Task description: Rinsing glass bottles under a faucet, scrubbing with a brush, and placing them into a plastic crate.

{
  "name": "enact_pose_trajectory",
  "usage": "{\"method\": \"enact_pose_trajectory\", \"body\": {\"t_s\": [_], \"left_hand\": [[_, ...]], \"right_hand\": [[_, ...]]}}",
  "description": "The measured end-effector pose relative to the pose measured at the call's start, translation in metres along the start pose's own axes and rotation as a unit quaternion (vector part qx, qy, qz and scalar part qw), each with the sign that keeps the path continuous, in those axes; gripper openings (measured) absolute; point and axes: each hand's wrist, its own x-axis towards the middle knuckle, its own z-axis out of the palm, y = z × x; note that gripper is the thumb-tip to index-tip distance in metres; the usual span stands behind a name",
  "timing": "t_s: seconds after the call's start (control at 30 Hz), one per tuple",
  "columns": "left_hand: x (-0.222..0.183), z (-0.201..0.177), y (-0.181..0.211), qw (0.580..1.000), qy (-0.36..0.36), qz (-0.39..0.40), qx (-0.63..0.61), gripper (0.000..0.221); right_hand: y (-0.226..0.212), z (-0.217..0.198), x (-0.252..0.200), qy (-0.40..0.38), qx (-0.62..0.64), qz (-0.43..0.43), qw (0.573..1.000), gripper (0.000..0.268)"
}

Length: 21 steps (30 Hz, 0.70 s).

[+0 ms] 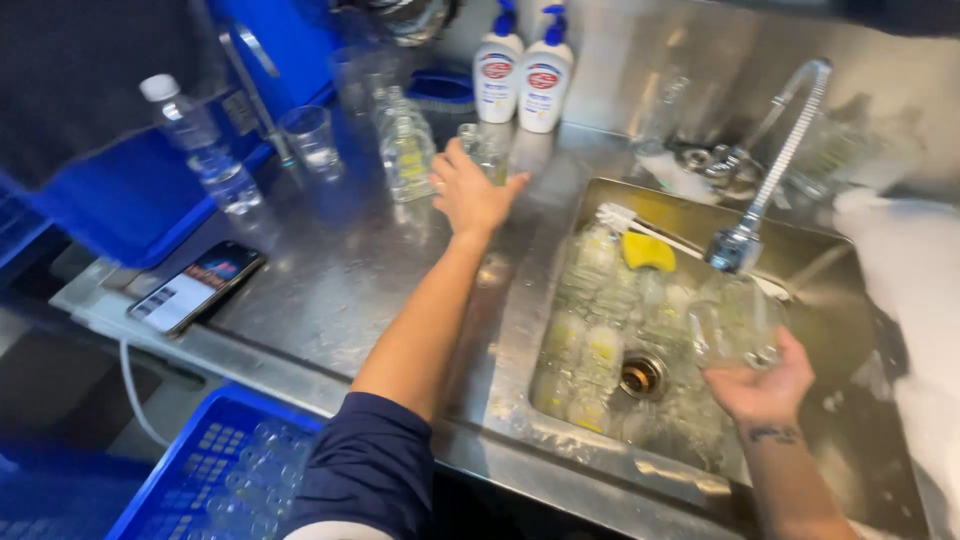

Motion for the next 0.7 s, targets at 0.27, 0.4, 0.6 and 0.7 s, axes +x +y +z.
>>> {"method": "enact_pose_trajectory", "body": {"t_s": [0.27, 0.4, 0.6, 0.7], "left_hand": [[0.002, 0.01, -0.008, 0.987, 0.123, 0.058, 0.089, 0.112], [-0.035, 0.027, -0.026, 0.981, 0.165, 0.099, -0.016, 0.098], [-0.093, 0.06, -0.073, 0.97, 0.129, 0.206, 0.001, 0.058], [-0.094, 0.052, -0.066, 0.953, 0.142, 0.269, -0.003, 0.044]], "right_hand": [[0.023, 0.029, -0.041, -0.045, 0.041, 0.124, 0.99, 0.098], [0.041, -0.009, 0.017, -0.068, 0.073, 0.073, 0.992, 0.064], [0.042, -0.015, 0.016, -0.069, 0.132, 0.035, 0.988, 0.051], [0.032, -0.004, 0.003, -0.015, 0.152, 0.052, 0.987, 0.063]]}}
